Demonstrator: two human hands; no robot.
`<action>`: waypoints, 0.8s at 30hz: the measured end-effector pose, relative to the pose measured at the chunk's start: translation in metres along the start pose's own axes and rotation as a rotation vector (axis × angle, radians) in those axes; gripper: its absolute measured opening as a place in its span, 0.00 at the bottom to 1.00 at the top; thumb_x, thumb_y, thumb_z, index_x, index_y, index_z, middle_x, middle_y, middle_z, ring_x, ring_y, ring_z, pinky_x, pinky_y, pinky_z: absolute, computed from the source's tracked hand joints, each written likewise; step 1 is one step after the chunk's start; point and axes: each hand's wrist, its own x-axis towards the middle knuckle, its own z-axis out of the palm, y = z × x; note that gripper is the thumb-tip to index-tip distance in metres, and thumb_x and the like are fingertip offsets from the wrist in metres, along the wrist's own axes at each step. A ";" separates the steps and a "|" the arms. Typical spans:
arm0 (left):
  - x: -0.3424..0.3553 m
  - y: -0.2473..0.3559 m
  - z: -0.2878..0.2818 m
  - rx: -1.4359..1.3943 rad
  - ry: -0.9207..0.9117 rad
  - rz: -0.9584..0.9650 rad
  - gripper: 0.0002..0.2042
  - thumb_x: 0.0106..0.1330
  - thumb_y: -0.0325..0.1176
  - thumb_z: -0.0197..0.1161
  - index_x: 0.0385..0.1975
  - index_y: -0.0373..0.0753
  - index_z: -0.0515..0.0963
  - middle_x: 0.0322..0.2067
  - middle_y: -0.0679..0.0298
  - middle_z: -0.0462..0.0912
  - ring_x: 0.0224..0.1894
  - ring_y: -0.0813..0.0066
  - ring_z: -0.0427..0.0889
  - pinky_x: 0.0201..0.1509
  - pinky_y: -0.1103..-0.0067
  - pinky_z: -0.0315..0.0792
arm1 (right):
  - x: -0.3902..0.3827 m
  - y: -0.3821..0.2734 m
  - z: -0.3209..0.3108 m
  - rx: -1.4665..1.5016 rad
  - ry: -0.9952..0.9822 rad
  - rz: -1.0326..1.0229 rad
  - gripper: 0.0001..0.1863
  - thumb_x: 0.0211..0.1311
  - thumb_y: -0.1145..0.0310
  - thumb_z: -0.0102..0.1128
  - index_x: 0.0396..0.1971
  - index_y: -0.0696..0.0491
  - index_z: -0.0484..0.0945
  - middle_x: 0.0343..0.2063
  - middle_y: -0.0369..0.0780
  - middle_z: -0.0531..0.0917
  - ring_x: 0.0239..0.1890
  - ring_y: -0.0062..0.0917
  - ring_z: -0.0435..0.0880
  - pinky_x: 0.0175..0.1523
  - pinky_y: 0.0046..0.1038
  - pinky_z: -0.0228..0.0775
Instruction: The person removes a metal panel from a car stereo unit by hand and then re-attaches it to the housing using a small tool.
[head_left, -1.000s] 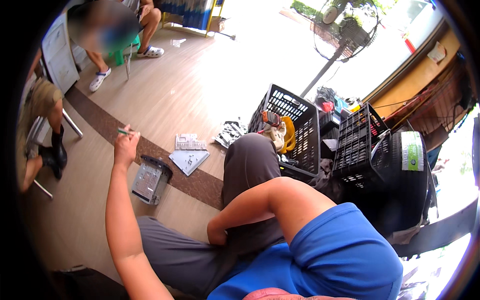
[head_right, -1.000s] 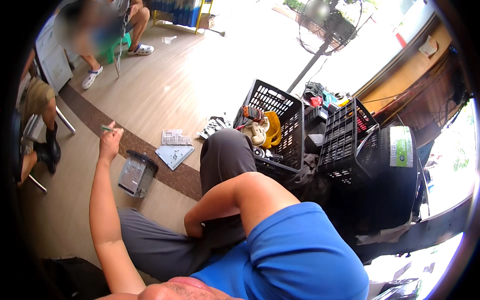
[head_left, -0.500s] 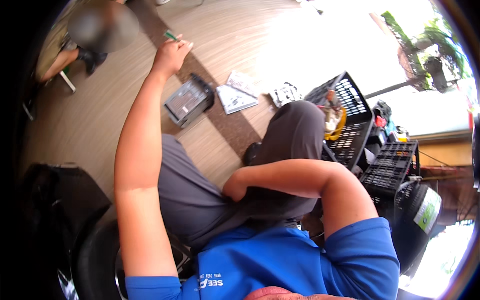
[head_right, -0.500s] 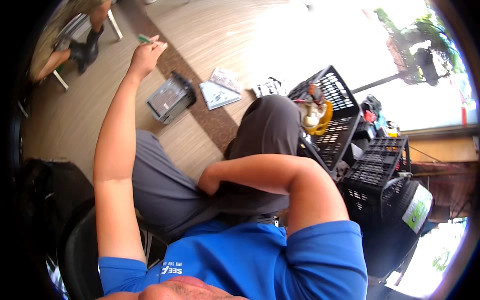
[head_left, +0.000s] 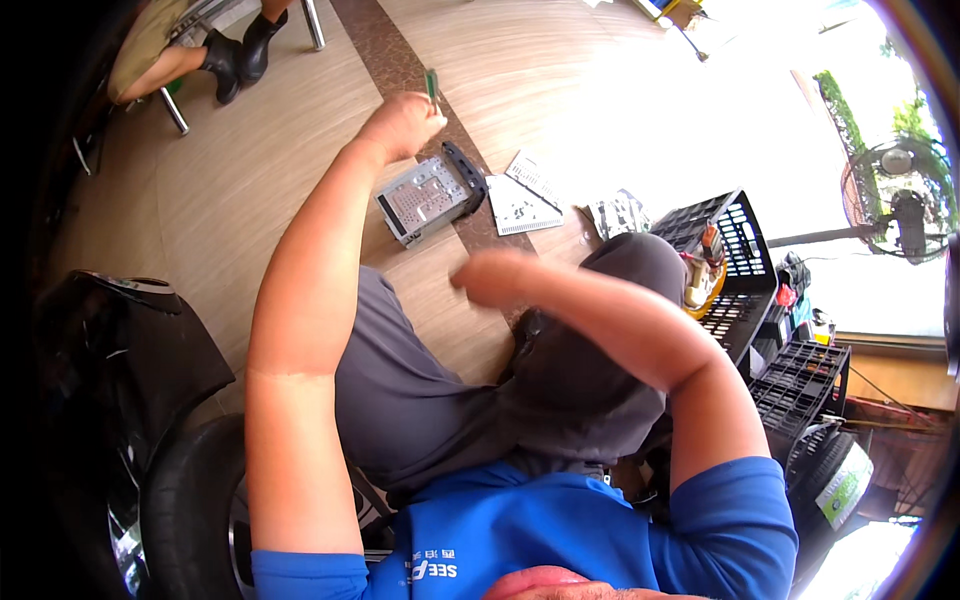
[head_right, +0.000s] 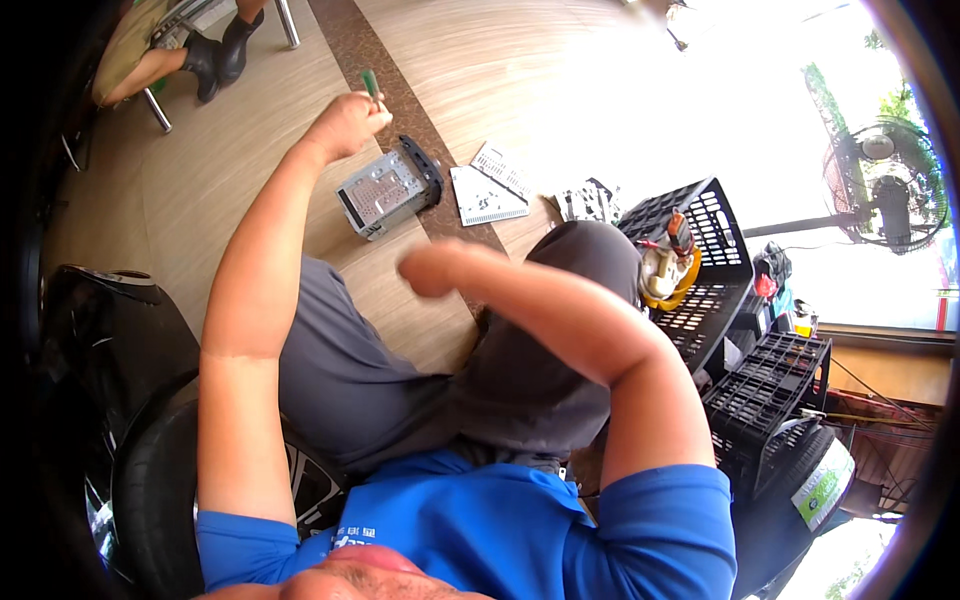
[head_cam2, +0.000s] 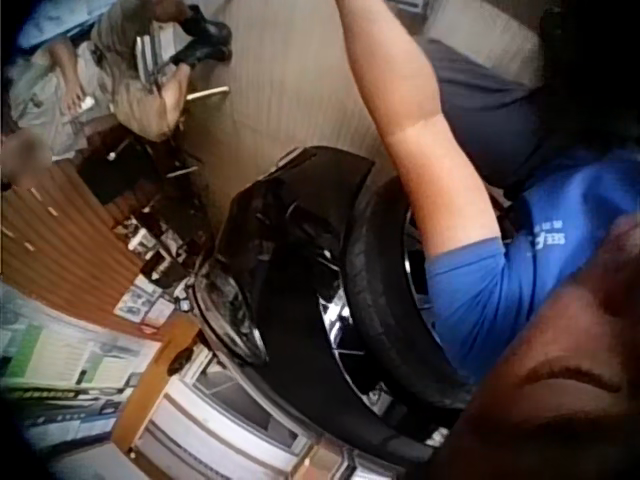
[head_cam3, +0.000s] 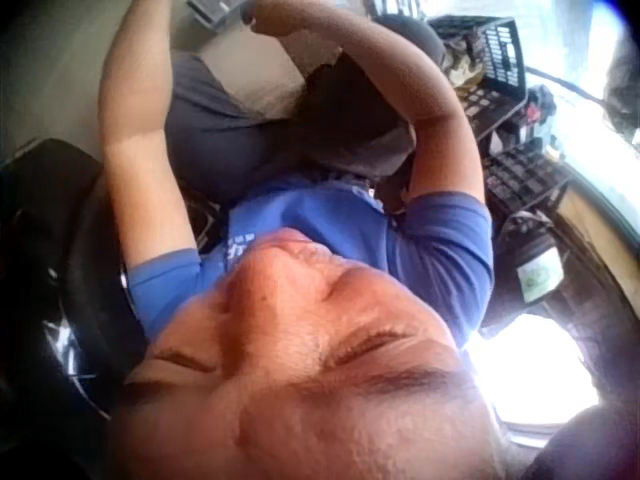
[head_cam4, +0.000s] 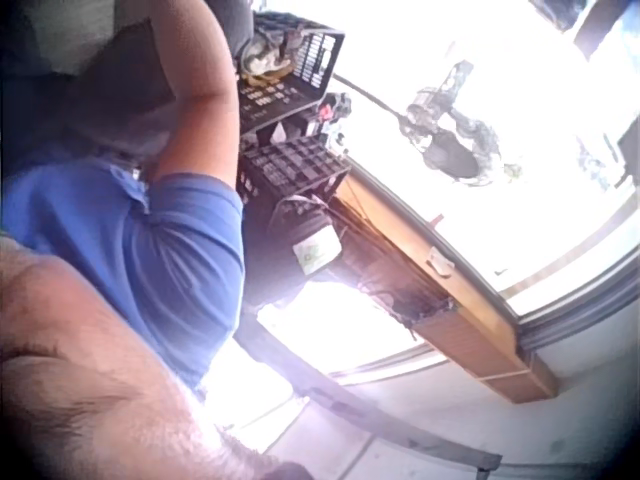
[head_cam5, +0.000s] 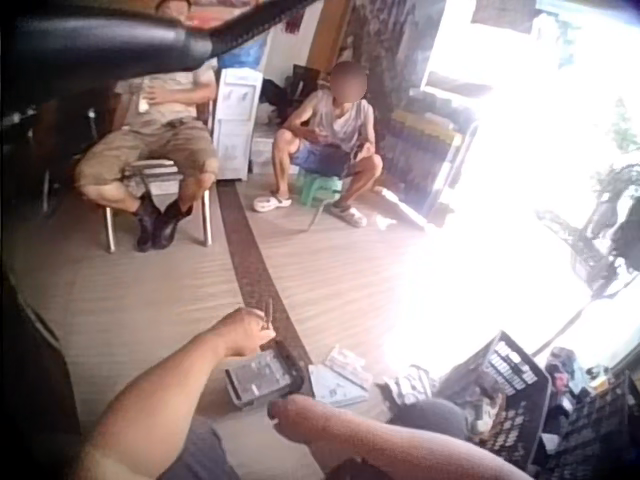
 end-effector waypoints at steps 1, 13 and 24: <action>0.004 0.004 0.003 0.004 -0.110 -0.009 0.13 0.63 0.38 0.58 0.28 0.33 0.81 0.33 0.49 0.82 0.42 0.58 0.81 0.49 0.70 0.72 | 0.006 0.020 -0.030 0.027 0.220 0.041 0.15 0.57 0.74 0.52 0.45 0.54 0.78 0.42 0.46 0.83 0.45 0.40 0.83 0.46 0.39 0.76; -0.006 -0.017 0.038 -0.112 -0.352 -0.131 0.07 0.62 0.32 0.60 0.33 0.35 0.80 0.31 0.52 0.83 0.36 0.58 0.82 0.42 0.69 0.74 | 0.036 0.066 -0.107 0.475 0.903 0.185 0.24 0.60 0.52 0.61 0.33 0.63 0.77 0.29 0.54 0.82 0.37 0.46 0.83 0.41 0.40 0.75; -0.014 -0.066 0.094 0.055 -0.317 -0.018 0.08 0.60 0.32 0.61 0.36 0.41 0.83 0.37 0.54 0.83 0.42 0.55 0.81 0.48 0.66 0.75 | -0.002 0.077 -0.128 0.381 1.097 0.077 0.11 0.60 0.67 0.58 0.33 0.61 0.77 0.28 0.50 0.82 0.32 0.42 0.83 0.39 0.38 0.74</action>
